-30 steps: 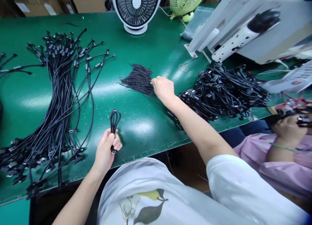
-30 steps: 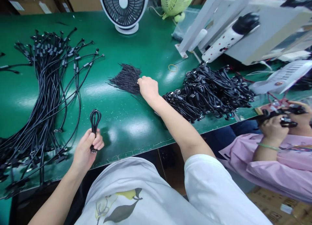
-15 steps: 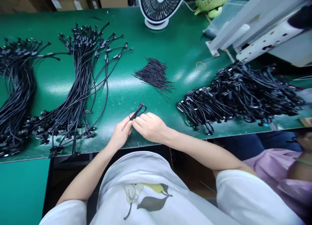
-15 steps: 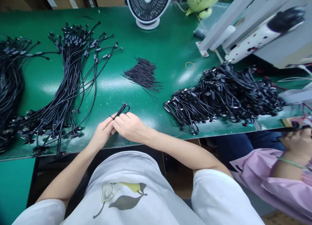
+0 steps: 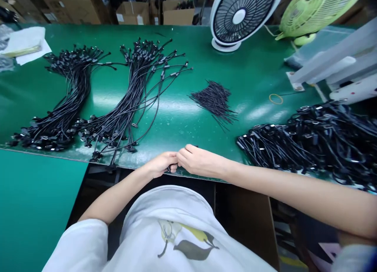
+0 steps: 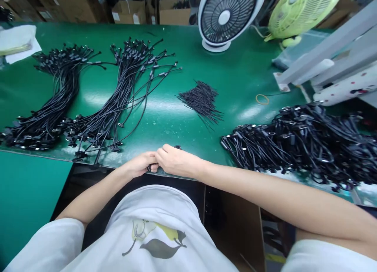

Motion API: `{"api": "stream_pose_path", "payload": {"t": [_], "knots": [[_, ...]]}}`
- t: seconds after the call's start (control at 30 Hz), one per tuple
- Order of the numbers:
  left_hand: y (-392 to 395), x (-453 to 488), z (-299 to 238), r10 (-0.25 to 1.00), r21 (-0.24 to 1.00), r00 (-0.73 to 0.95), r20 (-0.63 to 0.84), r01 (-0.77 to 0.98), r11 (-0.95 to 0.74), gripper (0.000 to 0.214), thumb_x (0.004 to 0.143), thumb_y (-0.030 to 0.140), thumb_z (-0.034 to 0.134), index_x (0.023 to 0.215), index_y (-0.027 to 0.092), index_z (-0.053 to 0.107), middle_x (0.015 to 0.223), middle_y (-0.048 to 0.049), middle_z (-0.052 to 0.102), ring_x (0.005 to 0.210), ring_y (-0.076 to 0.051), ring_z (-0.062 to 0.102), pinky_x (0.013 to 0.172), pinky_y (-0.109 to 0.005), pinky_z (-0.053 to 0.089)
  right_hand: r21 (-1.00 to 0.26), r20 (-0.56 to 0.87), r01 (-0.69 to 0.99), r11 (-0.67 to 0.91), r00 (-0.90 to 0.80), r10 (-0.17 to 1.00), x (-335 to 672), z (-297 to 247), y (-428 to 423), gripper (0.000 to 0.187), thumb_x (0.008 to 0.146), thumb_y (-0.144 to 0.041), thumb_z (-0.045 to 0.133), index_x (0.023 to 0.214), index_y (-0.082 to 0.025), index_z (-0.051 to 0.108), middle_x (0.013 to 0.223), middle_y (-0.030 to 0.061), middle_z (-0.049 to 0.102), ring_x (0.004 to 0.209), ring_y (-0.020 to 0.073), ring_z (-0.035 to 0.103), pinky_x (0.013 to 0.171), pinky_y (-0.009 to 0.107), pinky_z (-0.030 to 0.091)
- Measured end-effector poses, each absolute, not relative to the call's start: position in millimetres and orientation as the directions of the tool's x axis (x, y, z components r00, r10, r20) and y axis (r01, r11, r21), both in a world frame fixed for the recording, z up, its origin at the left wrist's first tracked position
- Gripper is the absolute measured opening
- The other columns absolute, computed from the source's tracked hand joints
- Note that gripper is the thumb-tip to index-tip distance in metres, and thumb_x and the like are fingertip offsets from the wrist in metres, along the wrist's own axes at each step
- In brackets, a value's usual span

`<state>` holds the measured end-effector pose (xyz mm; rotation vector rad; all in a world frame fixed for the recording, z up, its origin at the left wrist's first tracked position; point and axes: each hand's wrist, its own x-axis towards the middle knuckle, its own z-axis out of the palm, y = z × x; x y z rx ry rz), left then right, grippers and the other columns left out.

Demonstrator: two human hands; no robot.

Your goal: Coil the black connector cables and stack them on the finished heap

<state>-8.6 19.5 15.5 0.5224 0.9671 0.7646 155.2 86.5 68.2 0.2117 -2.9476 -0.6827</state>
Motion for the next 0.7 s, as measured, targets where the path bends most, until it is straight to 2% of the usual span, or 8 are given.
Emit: {"api": "stream_pose_path", "payload": {"t": [0.1,0.2,0.3,0.43,0.5,0.57,0.63,0.7], "knots": [[16.6,-3.8,16.1,0.779,0.688,0.323,-0.537,-0.368,0.626,0.028,0.062,0.030,0.078,0.064,0.014,0.056,0.054,0.0056,0.045,0.048,-0.005,0.036,0.050,-0.021,0.030,0.392,-0.025,-0.092,0.915,-0.996,-0.090,153.0,66.0,83.8,0.023,0.086,-0.004,0.043,0.073,-0.013,0.060,0.064,0.0058,0.050,0.061,0.0179,0.044,0.056,0.033,0.024],[18.1,0.5,14.9,0.836,0.715,0.225,-0.501,-0.437,0.546,0.017,0.065,0.025,0.071,0.065,0.013,0.059,0.058,0.0029,0.050,0.055,-0.007,0.043,0.055,-0.021,0.035,0.234,-0.078,0.095,0.968,-0.990,0.116,148.5,62.9,85.4,0.020,0.084,-0.007,0.046,0.073,-0.014,0.060,0.065,0.0073,0.056,0.060,0.0186,0.047,0.054,0.032,0.020],[24.3,3.4,11.3,0.883,0.735,0.081,-0.462,-0.522,0.432,0.017,0.072,0.030,0.067,0.069,0.014,0.061,0.066,0.0009,0.055,0.063,-0.009,0.048,0.065,-0.022,0.040,-0.020,-0.037,0.395,0.918,-0.918,0.394,142.0,58.1,88.4,0.020,0.088,-0.014,0.045,0.077,-0.013,0.062,0.072,0.0089,0.063,0.064,0.0175,0.052,0.055,0.029,0.022],[29.2,1.4,12.0,0.931,0.789,-0.124,-0.343,-0.576,0.214,0.015,0.075,0.030,0.068,0.082,0.017,0.068,0.082,-0.0019,0.061,0.080,-0.013,0.055,0.084,-0.026,0.043,-0.550,0.029,0.590,0.591,-0.694,0.719,135.7,42.4,91.8,0.031,0.094,-0.028,0.040,0.074,-0.015,0.060,0.074,0.0052,0.064,0.068,0.0150,0.055,0.062,0.026,0.031],[26.9,-3.2,16.3,0.962,0.900,-0.201,-0.185,-0.428,0.084,0.009,0.076,0.025,0.066,0.080,0.019,0.071,0.092,-0.0035,0.060,0.090,-0.016,0.056,0.091,-0.029,0.041,-0.799,-0.052,0.498,0.337,-0.615,0.786,136.4,34.3,94.1,0.033,0.093,-0.035,0.041,0.071,-0.017,0.056,0.065,0.0008,0.058,0.061,0.0129,0.050,0.060,0.024,0.033],[23.4,-9.2,21.0,0.991,0.993,-0.137,-0.009,-0.119,-0.008,0.015,0.080,0.020,0.060,0.074,0.020,0.073,0.093,-0.0040,0.057,0.094,-0.018,0.054,0.095,-0.031,0.039,-0.904,-0.114,0.399,0.154,-0.571,0.813,139.6,31.2,94.9,0.034,0.092,-0.039,0.042,0.067,-0.018,0.052,0.059,-0.0019,0.050,0.056,0.0117,0.044,0.057,0.024,0.032],[22.2,-15.1,24.2,0.999,0.987,-0.007,0.045,0.156,-0.044,0.023,0.083,0.017,0.054,0.074,0.021,0.075,0.090,-0.0044,0.054,0.095,-0.019,0.053,0.096,-0.032,0.039,-0.922,-0.080,0.357,0.152,-0.557,0.826,143.6,34.3,91.7,0.034,0.091,-0.040,0.044,0.066,-0.018,0.051,0.060,-0.0017,0.050,0.058,0.0119,0.044,0.059,0.024,0.032],[24.0,-19.9,26.3,0.999,0.976,0.030,-0.017,0.218,0.010,0.026,0.084,0.018,0.051,0.083,0.021,0.076,0.090,-0.0050,0.054,0.095,-0.019,0.052,0.095,-0.032,0.040,-0.901,0.005,0.340,0.269,-0.612,0.791,146.2,40.6,85.0,0.034,0.091,-0.039,0.045,0.066,-0.018,0.053,0.066,0.0004,0.055,0.064,0.0130,0.048,0.063,0.025,0.034]]}}
